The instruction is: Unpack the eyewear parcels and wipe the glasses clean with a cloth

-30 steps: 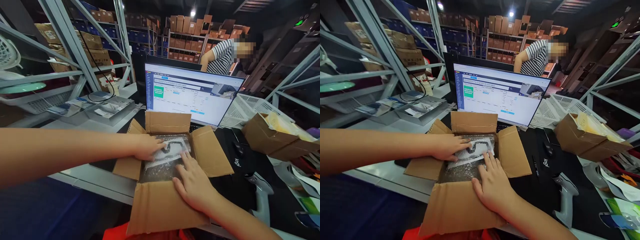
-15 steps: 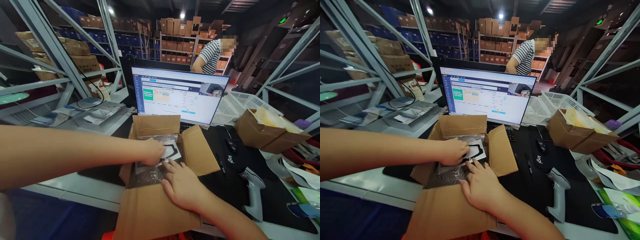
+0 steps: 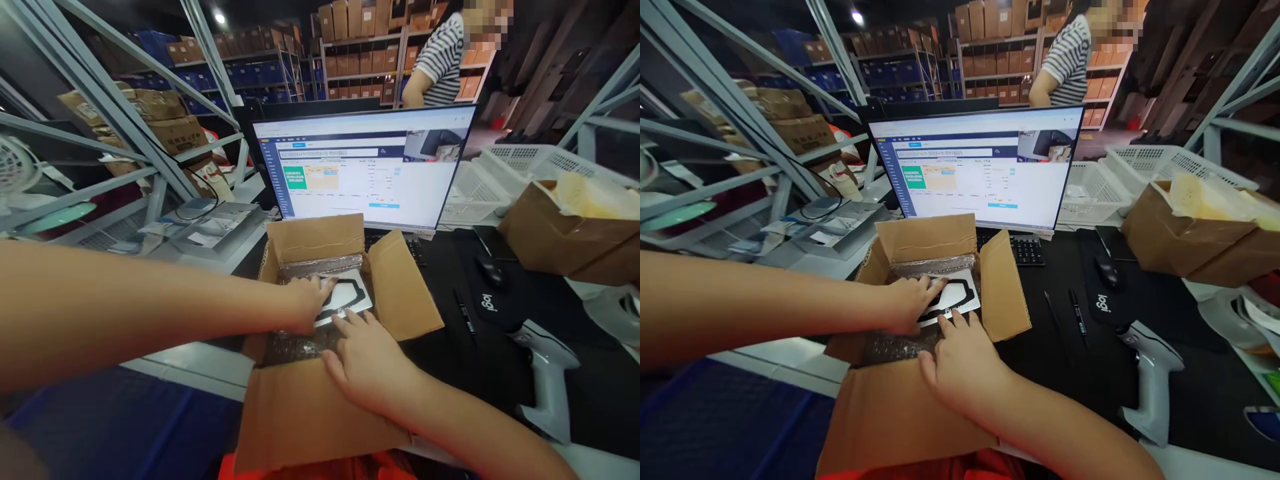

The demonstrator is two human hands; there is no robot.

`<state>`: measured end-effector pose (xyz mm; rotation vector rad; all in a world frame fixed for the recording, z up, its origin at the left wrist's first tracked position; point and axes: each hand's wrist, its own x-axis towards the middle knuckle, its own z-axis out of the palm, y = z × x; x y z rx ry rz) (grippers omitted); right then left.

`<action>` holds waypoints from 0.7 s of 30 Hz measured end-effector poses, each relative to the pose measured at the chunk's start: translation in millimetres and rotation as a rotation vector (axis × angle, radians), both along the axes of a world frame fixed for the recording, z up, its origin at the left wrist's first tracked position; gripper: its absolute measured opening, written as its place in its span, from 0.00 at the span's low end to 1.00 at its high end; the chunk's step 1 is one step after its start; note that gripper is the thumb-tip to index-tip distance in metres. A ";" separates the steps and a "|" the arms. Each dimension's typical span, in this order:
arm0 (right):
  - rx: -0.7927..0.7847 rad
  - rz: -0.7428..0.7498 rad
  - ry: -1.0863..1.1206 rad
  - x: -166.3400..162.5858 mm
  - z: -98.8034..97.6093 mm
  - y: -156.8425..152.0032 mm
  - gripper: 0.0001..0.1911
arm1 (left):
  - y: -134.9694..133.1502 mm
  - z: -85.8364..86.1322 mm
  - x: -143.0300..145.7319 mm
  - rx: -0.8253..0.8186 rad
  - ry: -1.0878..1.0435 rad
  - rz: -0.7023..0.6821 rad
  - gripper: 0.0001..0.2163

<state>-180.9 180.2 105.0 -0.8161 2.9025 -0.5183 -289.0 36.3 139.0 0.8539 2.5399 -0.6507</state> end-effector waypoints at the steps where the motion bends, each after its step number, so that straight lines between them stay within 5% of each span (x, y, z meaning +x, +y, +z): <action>1: -0.003 -0.001 0.005 -0.5 0.9 0.9 0.31 | 3.3 1.8 -1.6 -0.008 -0.003 -0.010 0.60; 5: -0.153 -0.005 0.083 3.7 8.3 12.2 0.23 | 0.8 28.0 -10.0 0.095 0.006 -0.122 0.57; 9: -0.435 -0.075 0.408 16.4 23.7 41.9 0.28 | -29.5 69.6 -7.5 0.347 0.141 -0.204 0.51; 12: -0.560 -0.206 0.581 19.9 38.6 70.1 0.37 | -59.4 102.2 -0.1 0.572 0.232 -0.241 0.50; 15: -0.575 -0.263 0.493 12.2 53.2 90.0 0.55 | -79.1 132.9 6.5 0.751 0.254 -0.283 0.53; 18: -0.624 -0.199 0.333 2.3 64.9 96.3 0.71 | -75.1 154.0 12.4 0.855 0.167 -0.316 0.55; 21: -0.836 -0.113 0.373 2.0 70.4 96.7 0.72 | -52.9 158.2 17.5 0.910 0.123 -0.457 0.53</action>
